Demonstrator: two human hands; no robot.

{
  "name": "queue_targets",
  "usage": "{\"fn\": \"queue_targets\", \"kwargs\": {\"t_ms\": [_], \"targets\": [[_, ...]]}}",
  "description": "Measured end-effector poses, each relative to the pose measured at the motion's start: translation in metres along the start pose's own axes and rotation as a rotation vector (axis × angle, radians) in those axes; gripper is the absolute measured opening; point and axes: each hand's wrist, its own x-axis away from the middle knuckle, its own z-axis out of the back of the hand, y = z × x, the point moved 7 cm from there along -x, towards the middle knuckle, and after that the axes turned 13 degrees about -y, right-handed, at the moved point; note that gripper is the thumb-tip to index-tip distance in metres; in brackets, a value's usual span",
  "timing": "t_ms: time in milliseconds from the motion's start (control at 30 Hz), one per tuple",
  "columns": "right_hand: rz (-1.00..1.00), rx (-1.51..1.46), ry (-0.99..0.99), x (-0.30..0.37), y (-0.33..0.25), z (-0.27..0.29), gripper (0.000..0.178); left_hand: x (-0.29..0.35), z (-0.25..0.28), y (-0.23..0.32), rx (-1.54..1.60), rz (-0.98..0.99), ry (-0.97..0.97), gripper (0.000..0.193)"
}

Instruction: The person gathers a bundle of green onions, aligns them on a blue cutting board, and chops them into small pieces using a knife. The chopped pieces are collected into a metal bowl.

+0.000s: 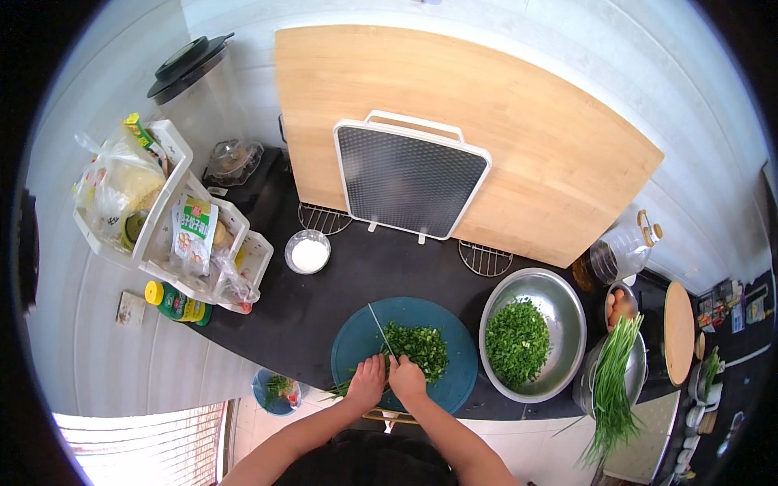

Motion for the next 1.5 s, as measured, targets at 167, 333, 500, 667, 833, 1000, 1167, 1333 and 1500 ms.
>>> {"fn": "queue_targets", "kwargs": {"t_ms": [167, 333, 500, 667, 833, 1000, 1167, 1333, 1500], "targets": [[0.021, -0.099, 0.010, 0.020, -0.002, 0.039, 0.037, 0.017, 0.023, -0.008, 0.328, 0.015, 0.090, 0.066], [-0.008, -0.041, -0.019, 0.060, -0.001, 0.069, 0.036, 0.018, 0.014, -0.012, 0.526, 0.033, 0.221, 0.059], [-0.088, -0.004, -0.127, 0.083, 0.023, 0.042, 0.041, 0.015, 0.000, -0.017, 0.568, 0.041, 0.300, 0.044], [-0.090, 0.062, -0.158, 0.081, 0.024, 0.021, 0.040, 0.012, -0.002, -0.017, 0.551, 0.041, 0.336, 0.043], [-0.112, 0.115, -0.235, 0.067, 0.016, 0.010, 0.037, 0.005, -0.011, -0.014, 0.553, 0.054, 0.281, 0.043], [-0.090, 0.145, -0.254, 0.034, 0.012, -0.006, 0.034, 0.003, -0.012, -0.012, 0.501, 0.019, 0.259, 0.042], [-0.072, 0.121, -0.186, 0.010, 0.011, -0.008, 0.033, 0.006, -0.007, -0.010, 0.438, -0.008, 0.263, 0.043], [-0.057, 0.047, -0.102, 0.007, 0.002, -0.014, 0.036, 0.006, -0.012, -0.013, 0.487, 0.022, 0.270, 0.042], [-0.008, -0.152, -0.075, 0.013, 0.014, 0.018, 0.035, 0.021, 0.015, -0.016, 0.550, 0.037, 0.297, 0.054]]}}
